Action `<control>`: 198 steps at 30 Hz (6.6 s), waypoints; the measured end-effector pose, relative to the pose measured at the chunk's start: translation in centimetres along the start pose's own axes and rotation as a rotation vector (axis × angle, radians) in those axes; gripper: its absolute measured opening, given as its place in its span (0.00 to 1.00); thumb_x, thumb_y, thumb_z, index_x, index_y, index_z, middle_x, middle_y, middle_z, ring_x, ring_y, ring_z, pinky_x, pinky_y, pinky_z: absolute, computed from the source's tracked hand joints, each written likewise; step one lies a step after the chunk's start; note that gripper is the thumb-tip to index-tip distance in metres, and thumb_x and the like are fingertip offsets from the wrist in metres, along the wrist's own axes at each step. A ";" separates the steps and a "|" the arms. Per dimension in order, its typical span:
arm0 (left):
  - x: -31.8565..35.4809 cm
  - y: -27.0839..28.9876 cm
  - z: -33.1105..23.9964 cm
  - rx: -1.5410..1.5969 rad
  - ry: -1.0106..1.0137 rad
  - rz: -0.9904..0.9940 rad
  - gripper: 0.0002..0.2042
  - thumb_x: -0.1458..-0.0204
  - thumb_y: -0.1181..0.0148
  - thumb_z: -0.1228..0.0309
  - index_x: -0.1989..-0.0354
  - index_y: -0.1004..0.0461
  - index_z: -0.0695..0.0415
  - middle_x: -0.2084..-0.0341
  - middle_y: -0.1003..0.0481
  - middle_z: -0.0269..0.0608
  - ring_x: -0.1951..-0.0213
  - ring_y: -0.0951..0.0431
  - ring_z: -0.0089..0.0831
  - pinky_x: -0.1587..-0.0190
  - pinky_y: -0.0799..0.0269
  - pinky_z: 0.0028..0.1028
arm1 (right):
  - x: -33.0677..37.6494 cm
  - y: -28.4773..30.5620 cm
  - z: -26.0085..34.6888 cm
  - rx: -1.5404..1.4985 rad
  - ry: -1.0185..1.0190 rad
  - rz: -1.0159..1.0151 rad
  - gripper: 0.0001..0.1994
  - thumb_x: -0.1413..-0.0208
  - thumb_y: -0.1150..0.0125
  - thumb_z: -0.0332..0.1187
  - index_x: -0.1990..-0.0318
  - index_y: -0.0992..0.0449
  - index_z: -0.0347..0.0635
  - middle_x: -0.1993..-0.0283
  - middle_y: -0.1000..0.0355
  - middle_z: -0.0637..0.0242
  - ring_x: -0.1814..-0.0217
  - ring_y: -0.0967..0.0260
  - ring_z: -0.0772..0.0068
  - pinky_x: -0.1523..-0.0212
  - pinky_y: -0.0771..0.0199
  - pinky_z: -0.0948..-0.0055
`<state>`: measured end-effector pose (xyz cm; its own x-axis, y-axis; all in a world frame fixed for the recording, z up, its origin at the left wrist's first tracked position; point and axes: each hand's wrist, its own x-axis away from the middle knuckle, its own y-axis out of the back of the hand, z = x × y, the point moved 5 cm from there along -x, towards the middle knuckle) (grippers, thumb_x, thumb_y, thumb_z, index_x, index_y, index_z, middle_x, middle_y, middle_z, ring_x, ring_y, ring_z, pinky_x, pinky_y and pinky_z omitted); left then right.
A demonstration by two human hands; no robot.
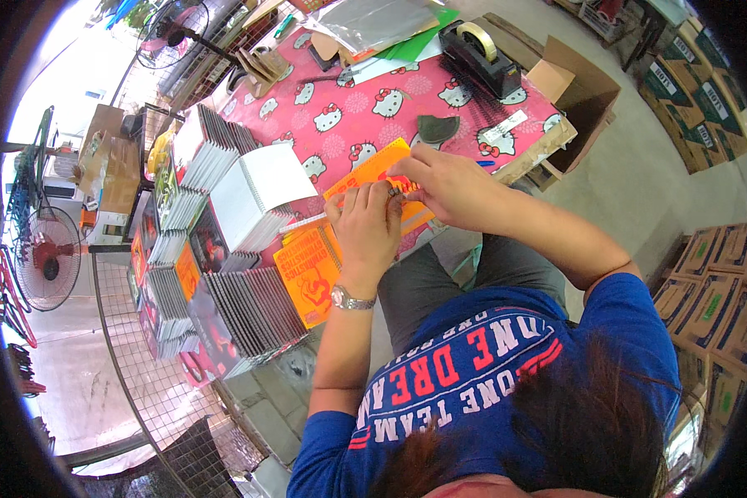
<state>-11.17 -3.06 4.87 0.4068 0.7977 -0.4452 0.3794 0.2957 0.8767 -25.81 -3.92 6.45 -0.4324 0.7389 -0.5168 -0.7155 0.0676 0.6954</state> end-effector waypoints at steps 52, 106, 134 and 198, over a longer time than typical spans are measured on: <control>2.1 0.3 4.2 -0.016 0.161 -0.153 0.23 0.73 0.25 0.53 0.72 0.27 0.52 0.65 0.31 0.32 0.53 0.33 0.38 0.38 0.59 0.61 | -2.5 -5.1 -4.5 -1.434 -0.216 0.625 0.24 0.50 0.40 0.45 0.50 0.30 0.36 0.56 0.32 0.67 0.53 0.36 0.77 0.50 0.36 0.74; 3.2 3.6 11.7 0.184 0.187 -0.199 0.12 0.58 0.30 0.75 0.67 0.28 0.58 0.70 0.27 0.38 0.65 0.28 0.32 0.61 0.32 0.30 | -9.3 -11.1 -4.3 -1.239 -0.173 0.946 0.31 0.46 0.40 0.43 0.38 0.37 0.35 0.43 0.31 0.60 0.42 0.33 0.71 0.41 0.34 0.71; 6.3 -1.0 12.5 0.789 0.469 -0.238 0.13 0.54 0.30 0.76 0.65 0.31 0.59 0.73 0.31 0.31 0.72 0.31 0.17 0.72 0.34 0.20 | -7.5 -5.5 3.0 0.423 0.376 0.460 0.17 0.46 0.41 0.47 0.64 0.24 0.41 0.59 0.27 0.63 0.47 0.33 0.63 0.49 0.35 0.61; 4.4 -1.4 11.8 1.043 0.486 -0.041 0.16 0.51 0.35 0.81 0.58 0.35 0.58 0.66 0.29 0.32 0.66 0.27 0.19 0.64 0.30 0.19 | -8.8 -9.0 -3.1 -1.103 -0.124 0.656 0.20 0.47 0.37 0.43 0.54 0.21 0.37 0.54 0.26 0.65 0.50 0.33 0.75 0.47 0.36 0.75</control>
<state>-0.09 -6.15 -0.51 0.1011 0.9829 -0.1537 0.9800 -0.0719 0.1854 -17.26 -13.17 3.19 -0.8626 0.4842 -0.1467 -0.4883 -0.8726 -0.0085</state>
